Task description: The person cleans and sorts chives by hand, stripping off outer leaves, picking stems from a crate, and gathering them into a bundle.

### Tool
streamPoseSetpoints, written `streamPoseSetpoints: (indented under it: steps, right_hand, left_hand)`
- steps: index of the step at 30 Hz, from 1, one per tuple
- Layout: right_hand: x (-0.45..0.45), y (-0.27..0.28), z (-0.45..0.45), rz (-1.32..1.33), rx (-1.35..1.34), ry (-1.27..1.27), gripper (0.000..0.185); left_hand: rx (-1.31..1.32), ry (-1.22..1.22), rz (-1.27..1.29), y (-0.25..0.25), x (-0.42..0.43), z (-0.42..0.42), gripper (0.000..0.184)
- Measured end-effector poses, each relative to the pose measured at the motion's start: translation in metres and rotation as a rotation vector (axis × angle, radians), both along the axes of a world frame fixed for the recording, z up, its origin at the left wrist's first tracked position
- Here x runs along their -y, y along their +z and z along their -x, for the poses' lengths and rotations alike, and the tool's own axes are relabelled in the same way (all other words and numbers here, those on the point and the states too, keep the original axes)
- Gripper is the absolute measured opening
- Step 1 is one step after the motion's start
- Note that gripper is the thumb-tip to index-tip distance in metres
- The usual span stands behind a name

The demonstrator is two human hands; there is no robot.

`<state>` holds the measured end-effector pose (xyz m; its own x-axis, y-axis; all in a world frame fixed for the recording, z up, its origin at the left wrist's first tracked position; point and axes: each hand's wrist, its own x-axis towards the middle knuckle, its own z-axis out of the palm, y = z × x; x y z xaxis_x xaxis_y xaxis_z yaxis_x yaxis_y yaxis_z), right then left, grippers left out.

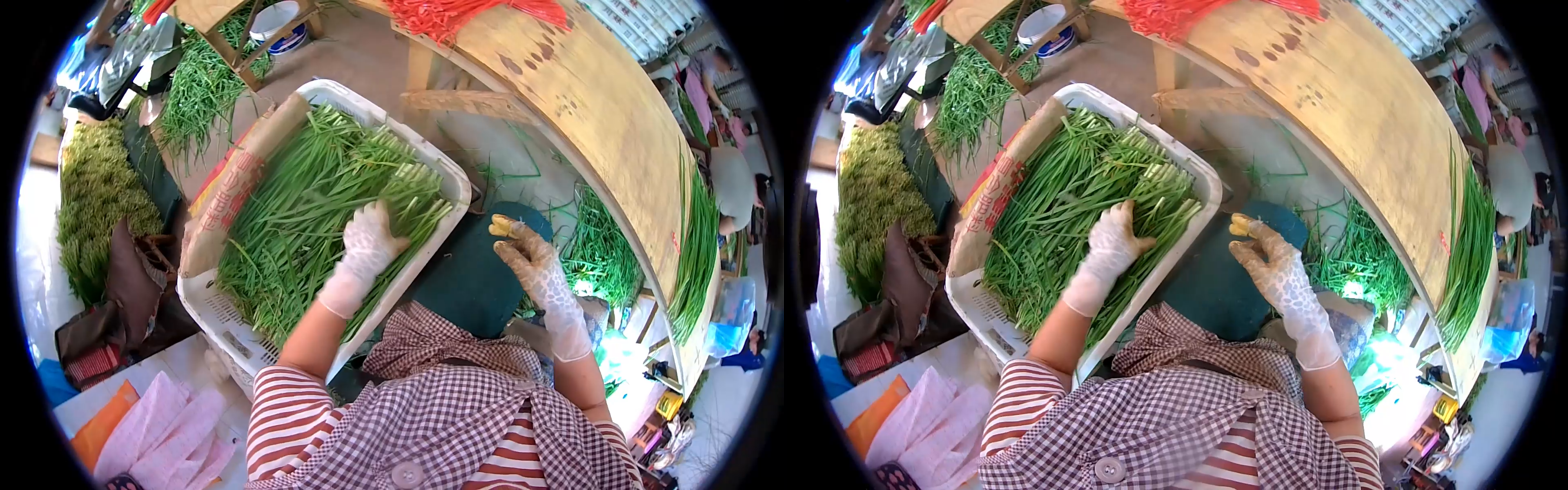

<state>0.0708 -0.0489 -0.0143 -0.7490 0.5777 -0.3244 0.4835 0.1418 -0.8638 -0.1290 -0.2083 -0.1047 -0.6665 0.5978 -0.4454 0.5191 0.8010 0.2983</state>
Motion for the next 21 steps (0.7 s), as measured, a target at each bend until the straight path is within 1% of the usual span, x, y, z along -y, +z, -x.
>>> streamPoseSetpoints:
  steps: [2, 3, 4, 5, 6, 7, 8, 9, 10, 11, 12, 13, 15, 16, 17, 18, 19, 20, 21]
  right_hand:
    - [0.004, -0.011, 0.002, 0.021, 0.019, 0.035, 0.043]
    - [0.008, -0.014, 0.005, 0.028, 0.032, 0.061, 0.043]
    - [0.013, -0.017, 0.009, 0.032, 0.045, 0.089, 0.043]
    - [0.017, -0.028, 0.011, 0.095, 0.033, 0.089, 0.041]
    - [0.020, -0.038, 0.013, 0.104, 0.040, 0.098, 0.040]
    - [0.022, -0.048, 0.015, 0.112, 0.043, 0.109, 0.040]
    - [0.023, -0.057, 0.016, 0.120, 0.043, 0.120, 0.040]
    - [0.025, -0.064, 0.016, 0.093, 0.026, 0.108, 0.040]
    - [0.025, -0.064, 0.018, 0.110, 0.038, 0.080, 0.042]
    - [0.026, -0.063, 0.020, 0.129, 0.051, 0.052, 0.044]
    - [0.027, -0.063, 0.023, 0.149, 0.065, 0.024, 0.045]
    - [0.030, -0.065, 0.027, 0.136, 0.043, -0.002, 0.047]
    - [0.041, -0.079, 0.042, 0.110, 0.000, -0.054, 0.051]
    - [0.053, -0.084, 0.056, 0.102, -0.109, -0.088, 0.056]
    - [0.062, -0.088, 0.066, -0.064, -0.103, -0.117, 0.055]
    - [0.071, -0.078, 0.081, -0.231, -0.096, -0.146, 0.055]
    - [0.071, -0.091, 0.095, -0.196, -0.094, -0.156, 0.053]
    - [0.069, -0.113, 0.109, -0.158, -0.090, -0.166, 0.051]
    - [0.069, -0.116, 0.117, -0.120, -0.088, -0.176, 0.049]
  left_hand:
    - [-0.245, 0.128, 0.095, -0.036, -0.004, -0.020, 0.104]
    - [-0.336, 0.157, 0.047, -0.051, -0.002, -0.027, 0.107]
    - [-0.254, 0.178, -0.033, -0.067, -0.003, -0.025, 0.106]
    - [-0.171, 0.202, -0.113, -0.081, -0.003, -0.019, 0.106]
    - [-0.089, 0.228, -0.192, -0.088, -0.001, -0.013, 0.105]
    - [-0.057, 0.238, -0.257, -0.084, 0.003, -0.008, 0.095]
    - [0.014, 0.265, -0.301, -0.079, 0.008, 0.002, 0.090]
    - [0.160, 0.306, -0.427, -0.099, 0.021, 0.021, 0.090]
    - [0.309, 0.343, -0.550, -0.086, 0.025, 0.033, 0.091]
    - [0.491, 0.445, -0.518, -0.072, 0.035, 0.040, 0.096]
    - [0.670, 0.517, -0.698, -0.106, 0.051, 0.051, 0.097]
    - [0.688, 0.551, -0.768, -0.126, 0.061, 0.057, 0.098]
    - [0.626, 0.555, -0.782, -0.130, 0.067, 0.056, 0.099]
    - [0.595, 0.557, -0.788, -0.125, 0.068, 0.055, 0.099]
    - [0.540, 0.541, -0.738, -0.121, 0.066, 0.050, 0.099]
    - [0.485, 0.524, -0.687, -0.104, 0.060, 0.043, 0.099]
    - [0.478, 0.504, -0.558, -0.052, 0.052, 0.033, 0.099]
    - [0.444, 0.480, -0.636, -0.080, 0.056, 0.031, 0.097]
    - [0.383, 0.430, -0.700, -0.084, 0.057, 0.028, 0.093]
